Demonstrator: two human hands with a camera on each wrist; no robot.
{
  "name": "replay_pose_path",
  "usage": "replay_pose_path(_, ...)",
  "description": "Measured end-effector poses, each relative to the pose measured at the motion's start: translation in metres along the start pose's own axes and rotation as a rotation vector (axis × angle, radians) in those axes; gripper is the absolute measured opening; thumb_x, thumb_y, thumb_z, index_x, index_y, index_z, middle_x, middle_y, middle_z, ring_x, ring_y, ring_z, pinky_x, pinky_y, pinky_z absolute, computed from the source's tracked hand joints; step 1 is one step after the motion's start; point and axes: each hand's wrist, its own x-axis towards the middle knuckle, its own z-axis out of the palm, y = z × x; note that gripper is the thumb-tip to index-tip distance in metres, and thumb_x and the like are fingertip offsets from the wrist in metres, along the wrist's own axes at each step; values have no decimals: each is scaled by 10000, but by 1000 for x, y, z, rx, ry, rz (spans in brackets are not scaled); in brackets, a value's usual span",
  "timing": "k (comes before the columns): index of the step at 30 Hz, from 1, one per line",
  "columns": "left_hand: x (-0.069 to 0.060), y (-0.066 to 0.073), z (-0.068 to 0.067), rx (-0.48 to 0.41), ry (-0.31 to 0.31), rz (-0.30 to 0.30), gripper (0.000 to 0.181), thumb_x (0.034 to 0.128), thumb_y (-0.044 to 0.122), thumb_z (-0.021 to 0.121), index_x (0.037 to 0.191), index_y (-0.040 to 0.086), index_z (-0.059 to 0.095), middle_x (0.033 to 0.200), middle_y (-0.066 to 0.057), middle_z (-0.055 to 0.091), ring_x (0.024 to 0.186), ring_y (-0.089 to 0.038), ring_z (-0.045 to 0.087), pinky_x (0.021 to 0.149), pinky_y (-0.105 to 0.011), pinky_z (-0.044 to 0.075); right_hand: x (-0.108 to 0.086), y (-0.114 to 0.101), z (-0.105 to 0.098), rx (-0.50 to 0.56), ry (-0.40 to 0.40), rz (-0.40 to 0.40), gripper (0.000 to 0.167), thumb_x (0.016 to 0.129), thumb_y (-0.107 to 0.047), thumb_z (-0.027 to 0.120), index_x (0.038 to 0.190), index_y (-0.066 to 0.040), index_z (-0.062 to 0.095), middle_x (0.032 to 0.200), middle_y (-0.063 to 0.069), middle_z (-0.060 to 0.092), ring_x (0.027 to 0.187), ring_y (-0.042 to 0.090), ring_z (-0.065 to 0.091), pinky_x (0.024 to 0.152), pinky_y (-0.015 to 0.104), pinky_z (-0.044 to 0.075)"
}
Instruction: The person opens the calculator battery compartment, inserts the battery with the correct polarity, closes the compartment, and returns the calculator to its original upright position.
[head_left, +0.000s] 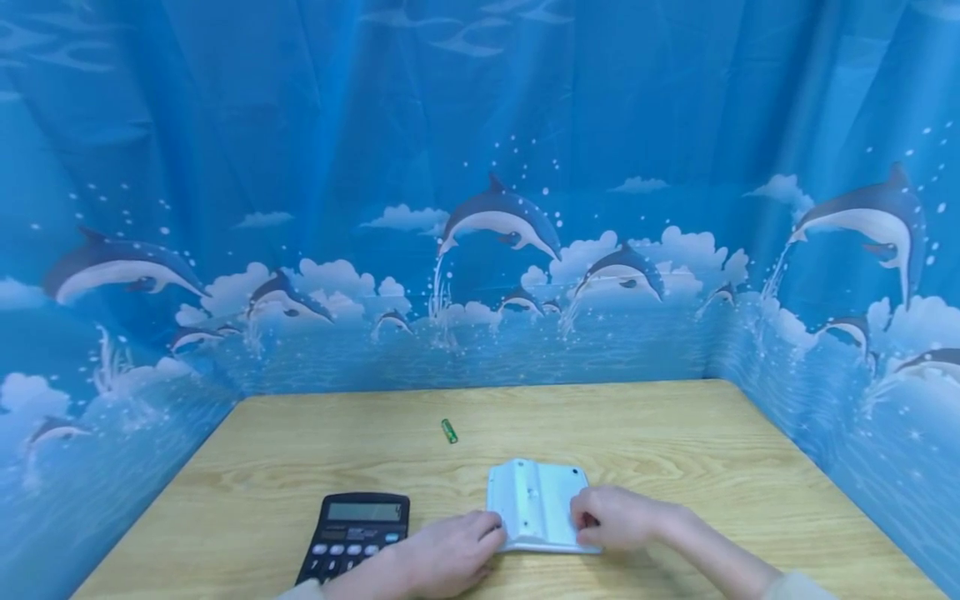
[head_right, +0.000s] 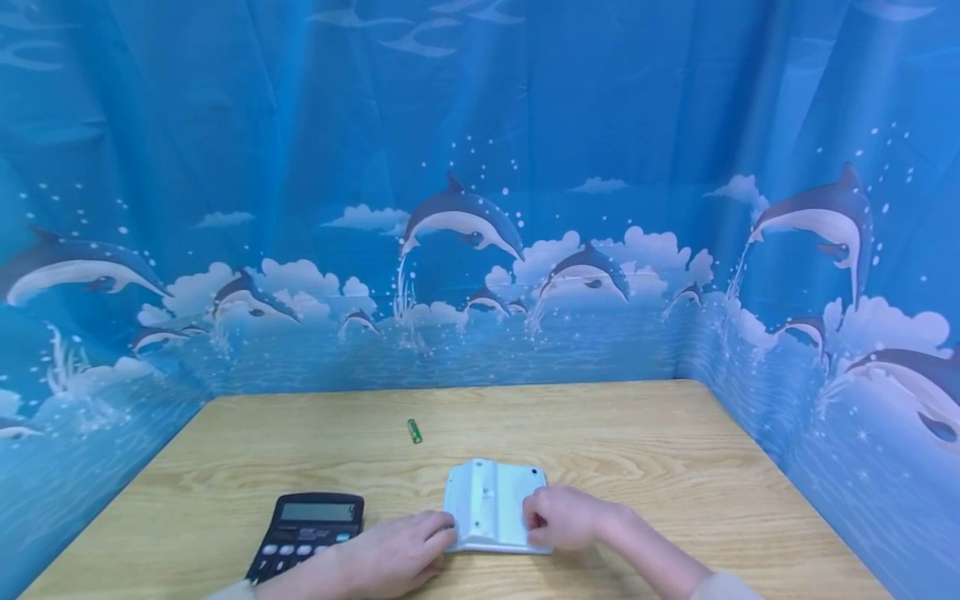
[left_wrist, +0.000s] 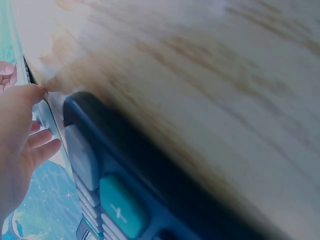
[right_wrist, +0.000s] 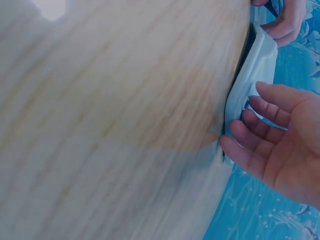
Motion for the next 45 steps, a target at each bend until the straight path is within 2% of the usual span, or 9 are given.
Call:
replay_pose_path(5, 0, 0, 0, -52, -30, -29, 326, 896, 296, 598, 1174, 168, 486, 1199, 20, 497, 1067, -44, 511, 858, -133, 428, 6, -1, -2, 2, 27, -12, 94, 846, -122, 637, 815, -167, 560, 652, -135, 426, 593, -2, 386, 557, 185, 381)
replay_pose_path(10, 1, 1, -2, -111, -33, -69, 343, 881, 255, 620, 1190, 162, 505, 1193, 23, 513, 1068, -48, 509, 865, -153, 434, 10, -3, -1, -20, 75, -11, 120, 794, -69, 664, 826, -134, 569, 670, -116, 440, 603, 4, 395, 562, 187, 390)
replay_pose_path(14, 5, 4, -4, -155, -60, -147, 340, 876, 248, 622, 1190, 163, 522, 1171, 42, 526, 1052, -37, 515, 848, -169, 449, 9, -1, -1, -28, 98, -5, 170, 740, -85, 714, 805, -131, 564, 718, -105, 456, 644, 15, 414, 577, 195, 398)
replay_pose_path(19, 9, 9, -5, -147, -88, -234, 317, 883, 274, 611, 1171, 156, 549, 1145, 53, 552, 1039, -30, 530, 837, -185, 464, 7, 3, 1, -55, 100, -63, 174, 731, -111, 734, 768, -144, 566, 726, -117, 433, 661, 9, 395, 582, 182, 388)
replay_pose_path(23, 11, 11, -4, -121, -51, -235, 300, 872, 245, 627, 1146, 133, 579, 1113, 32, 582, 1009, -41, 553, 817, -179, 471, 7, 3, 1, -76, 96, -76, 165, 747, -126, 733, 779, -158, 574, 734, -121, 421, 661, 9, 385, 573, 178, 380)
replay_pose_path(31, 9, 13, -3, -64, 24, -206, 313, 858, 219, 639, 1137, 83, 606, 1112, -20, 608, 1015, -88, 575, 822, -193, 478, 16, -1, -2, -199, 118, -134, 205, 733, -226, 748, 874, -165, 613, 791, -141, 435, 701, -6, 410, 610, 185, 399)
replay_pose_path(36, 8, 13, -3, -59, 32, -203, 318, 857, 217, 640, 1140, 76, 607, 1117, -23, 606, 1028, -92, 573, 829, -197, 477, 28, -3, -3, -200, 154, -174, 91, 802, -145, 690, 880, -129, 647, 762, -122, 485, 676, -5, 431, 579, 177, 410)
replay_pose_path(39, 8, 13, -4, -70, 13, -210, 323, 861, 226, 640, 1148, 84, 602, 1125, -14, 601, 1033, -85, 569, 829, -195, 475, 34, -6, -1, -170, 204, -123, 44, 820, -104, 664, 864, -106, 669, 758, -99, 551, 677, 9, 484, 581, 193, 438)
replay_pose_path(45, 9, 12, -4, -76, -10, -214, 323, 865, 239, 638, 1152, 96, 595, 1136, -5, 595, 1045, -78, 560, 839, -195, 470, 41, -15, 5, 70, 286, 37, 30, 813, -80, 664, 797, -55, 669, 714, -64, 597, 644, 41, 515, 577, 218, 452)
